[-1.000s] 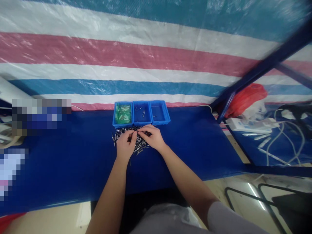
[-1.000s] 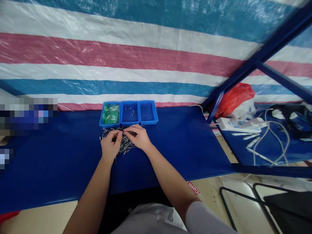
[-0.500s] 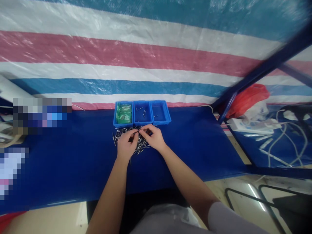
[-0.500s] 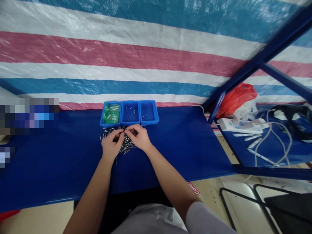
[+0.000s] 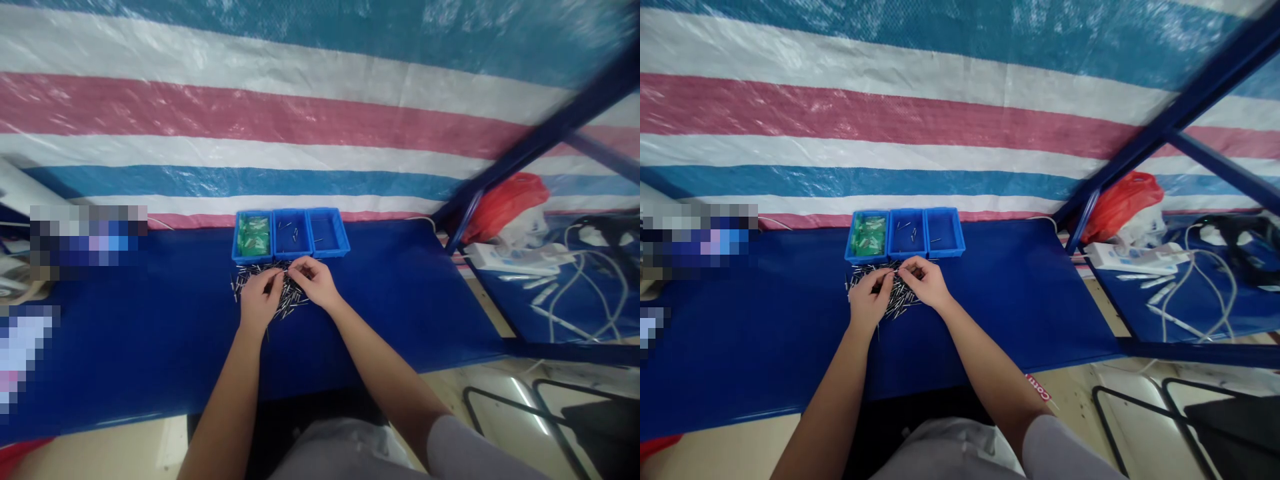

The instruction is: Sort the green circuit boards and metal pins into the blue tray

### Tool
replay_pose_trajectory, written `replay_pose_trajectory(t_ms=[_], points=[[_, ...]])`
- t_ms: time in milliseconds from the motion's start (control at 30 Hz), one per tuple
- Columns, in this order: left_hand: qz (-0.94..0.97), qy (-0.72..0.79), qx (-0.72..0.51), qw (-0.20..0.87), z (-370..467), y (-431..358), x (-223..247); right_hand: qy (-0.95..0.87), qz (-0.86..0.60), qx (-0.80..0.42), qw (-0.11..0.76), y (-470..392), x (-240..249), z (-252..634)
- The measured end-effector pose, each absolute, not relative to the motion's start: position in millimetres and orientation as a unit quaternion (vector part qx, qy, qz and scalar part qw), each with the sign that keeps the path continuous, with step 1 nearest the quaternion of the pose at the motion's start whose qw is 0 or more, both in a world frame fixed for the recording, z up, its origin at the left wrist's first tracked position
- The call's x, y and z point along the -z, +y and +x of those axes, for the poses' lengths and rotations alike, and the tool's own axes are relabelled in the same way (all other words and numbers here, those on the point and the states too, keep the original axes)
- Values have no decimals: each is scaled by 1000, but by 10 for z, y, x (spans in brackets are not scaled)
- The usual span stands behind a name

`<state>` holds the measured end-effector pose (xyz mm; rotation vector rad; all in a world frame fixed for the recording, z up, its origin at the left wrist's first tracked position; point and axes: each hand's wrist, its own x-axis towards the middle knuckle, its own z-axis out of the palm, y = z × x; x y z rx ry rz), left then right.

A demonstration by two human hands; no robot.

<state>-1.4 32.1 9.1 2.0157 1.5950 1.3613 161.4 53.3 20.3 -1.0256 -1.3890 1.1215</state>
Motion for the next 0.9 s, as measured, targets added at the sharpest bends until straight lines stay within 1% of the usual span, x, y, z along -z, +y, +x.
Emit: replay_pose_trajectory(t_ms=[333, 600, 733, 900], points=[[672, 561, -460, 148, -28, 297, -82, -604, -446, -454, 480, 517, -230, 1608], [678, 555, -455, 160, -38, 306, -61, -593, -445, -460, 488, 541, -214, 1609], [677, 558, -451, 167, -39, 312, -63, -601, -448, -450, 484, 536, -233, 1605], [665, 569, -450, 177, -38, 305, -84, -600, -449, -432, 501, 513, -241, 1581]])
